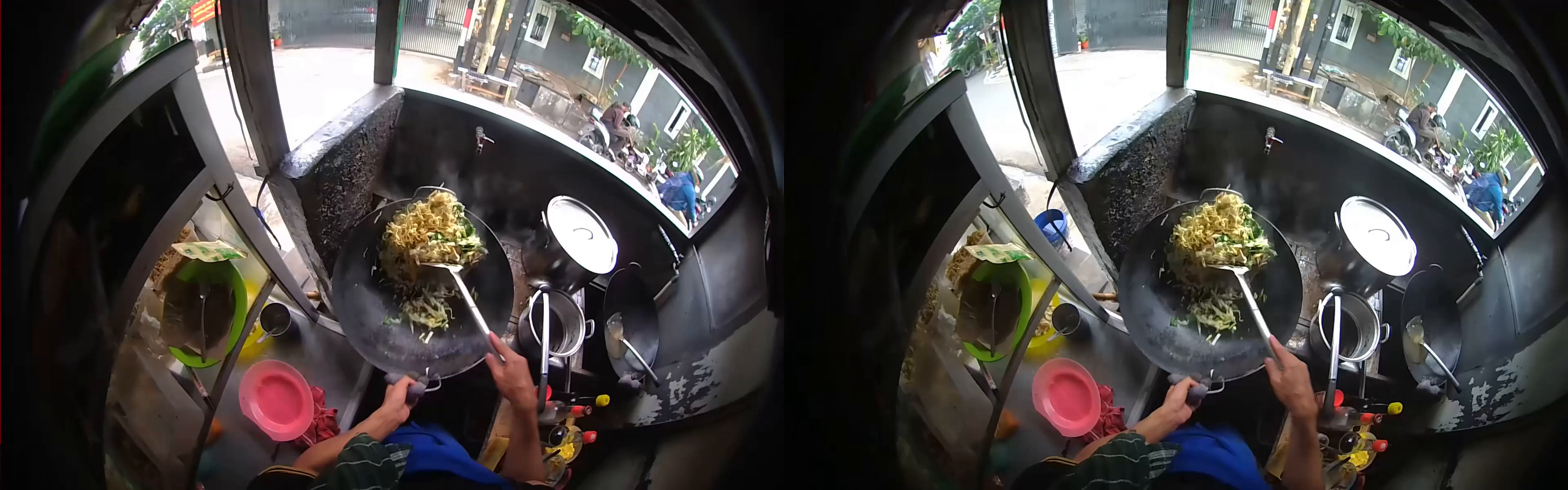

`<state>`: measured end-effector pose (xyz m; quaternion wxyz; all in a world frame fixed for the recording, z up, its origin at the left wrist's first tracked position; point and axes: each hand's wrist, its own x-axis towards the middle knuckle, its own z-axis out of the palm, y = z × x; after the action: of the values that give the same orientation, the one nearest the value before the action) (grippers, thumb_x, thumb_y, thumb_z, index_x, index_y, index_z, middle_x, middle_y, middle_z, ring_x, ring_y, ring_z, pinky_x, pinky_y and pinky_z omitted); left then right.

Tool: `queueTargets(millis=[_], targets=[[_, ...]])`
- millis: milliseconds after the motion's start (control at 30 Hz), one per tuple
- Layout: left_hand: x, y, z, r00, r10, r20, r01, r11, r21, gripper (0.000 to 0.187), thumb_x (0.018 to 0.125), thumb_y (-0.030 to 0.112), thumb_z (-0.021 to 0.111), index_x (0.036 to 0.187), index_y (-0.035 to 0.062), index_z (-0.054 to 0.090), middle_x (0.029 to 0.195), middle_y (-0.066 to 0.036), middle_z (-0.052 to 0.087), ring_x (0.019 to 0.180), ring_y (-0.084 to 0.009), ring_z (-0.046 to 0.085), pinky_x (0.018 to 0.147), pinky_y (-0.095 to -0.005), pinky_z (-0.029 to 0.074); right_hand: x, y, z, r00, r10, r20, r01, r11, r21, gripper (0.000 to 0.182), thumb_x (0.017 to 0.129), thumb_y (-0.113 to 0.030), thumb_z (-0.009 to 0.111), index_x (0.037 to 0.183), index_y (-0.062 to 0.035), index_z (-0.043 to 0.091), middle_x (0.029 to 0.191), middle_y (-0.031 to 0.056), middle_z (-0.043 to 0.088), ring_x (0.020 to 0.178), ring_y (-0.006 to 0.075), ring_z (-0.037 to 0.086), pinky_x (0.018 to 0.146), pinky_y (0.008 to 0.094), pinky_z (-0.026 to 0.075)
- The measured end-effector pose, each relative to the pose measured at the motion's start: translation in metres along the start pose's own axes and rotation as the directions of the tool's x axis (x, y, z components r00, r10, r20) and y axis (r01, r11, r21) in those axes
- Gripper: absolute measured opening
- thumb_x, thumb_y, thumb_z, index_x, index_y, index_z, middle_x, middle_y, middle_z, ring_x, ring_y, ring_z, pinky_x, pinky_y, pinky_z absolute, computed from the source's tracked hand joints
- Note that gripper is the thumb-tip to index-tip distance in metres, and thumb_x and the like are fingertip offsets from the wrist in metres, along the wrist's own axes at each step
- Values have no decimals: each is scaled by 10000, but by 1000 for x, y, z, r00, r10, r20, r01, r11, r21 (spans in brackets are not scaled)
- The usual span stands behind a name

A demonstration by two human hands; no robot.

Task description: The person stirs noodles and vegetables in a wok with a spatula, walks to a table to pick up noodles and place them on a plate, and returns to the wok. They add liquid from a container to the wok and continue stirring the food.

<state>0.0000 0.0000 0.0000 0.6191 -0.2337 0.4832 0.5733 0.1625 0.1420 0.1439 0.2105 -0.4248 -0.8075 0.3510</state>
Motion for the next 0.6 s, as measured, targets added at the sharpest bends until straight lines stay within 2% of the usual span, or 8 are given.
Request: queueTargets(millis=[67,100,233,300,367,400,500,600], targets=[[-7,-3,3,993,29,116,-24,999,-43,191,761,90,603,948,103,568,869,-42,603,744,-162,587,571,-309,444,-30,-35,-46,999,-11,44,13,998,-59,463,841,-128,609,1288,-63,509,1108,236,610,1046,337,605,869,370,473],[-19,15,-19,989,78,129,-72,996,-53,172,769,96,601,937,108,566,864,-36,601,743,-158,581,572,-305,439,-38,-42,-35,993,29,115,-28,1000,-8,461,835,-116,608,1283,-65,513,1091,232,619,1029,344,611,859,367,477],[23,44,50,950,232,208,-228,973,-43,175,784,140,595,955,136,556,818,-15,591,714,-142,563,561,-301,432,-14,-6,-8,935,257,242,-227,963,-145,444,853,-148,582,1287,-82,516,994,248,632,926,376,629,797,369,487],[32,41,61,933,335,134,-346,936,69,184,784,144,587,964,146,550,787,-11,586,688,-136,559,544,-305,440,11,31,42,996,62,57,-57,995,-76,411,863,-166,561,1266,-93,535,946,247,631,882,386,622,778,398,485],[23,28,42,939,309,150,-326,940,101,197,779,136,582,973,148,549,784,-10,589,682,-135,565,536,-304,445,31,36,56,988,-112,-103,101,989,-111,381,865,-170,546,1241,-104,556,899,235,635,841,391,616,761,432,482],[15,20,30,951,274,141,-288,953,96,188,773,123,580,958,143,555,786,-11,591,673,-135,570,524,-295,436,31,17,40,994,-68,-91,47,975,-218,385,838,-150,556,1223,-131,573,849,204,634,783,378,614,720,454,477],[-4,13,9,979,159,125,-161,987,8,165,754,82,574,914,125,573,790,-15,597,645,-134,583,489,-270,409,26,-10,-12,980,-199,-5,181,901,-393,422,787,-128,588,1206,-174,589,790,145,605,680,334,597,666,433,485],[24,31,38,937,324,130,-323,946,-36,96,742,116,588,831,127,554,689,4,548,547,-102,511,439,-239,327,33,-43,-53,965,-185,186,262,722,-640,451,815,-116,575,1261,-165,534,853,98,607,733,291,580,674,398,398]])
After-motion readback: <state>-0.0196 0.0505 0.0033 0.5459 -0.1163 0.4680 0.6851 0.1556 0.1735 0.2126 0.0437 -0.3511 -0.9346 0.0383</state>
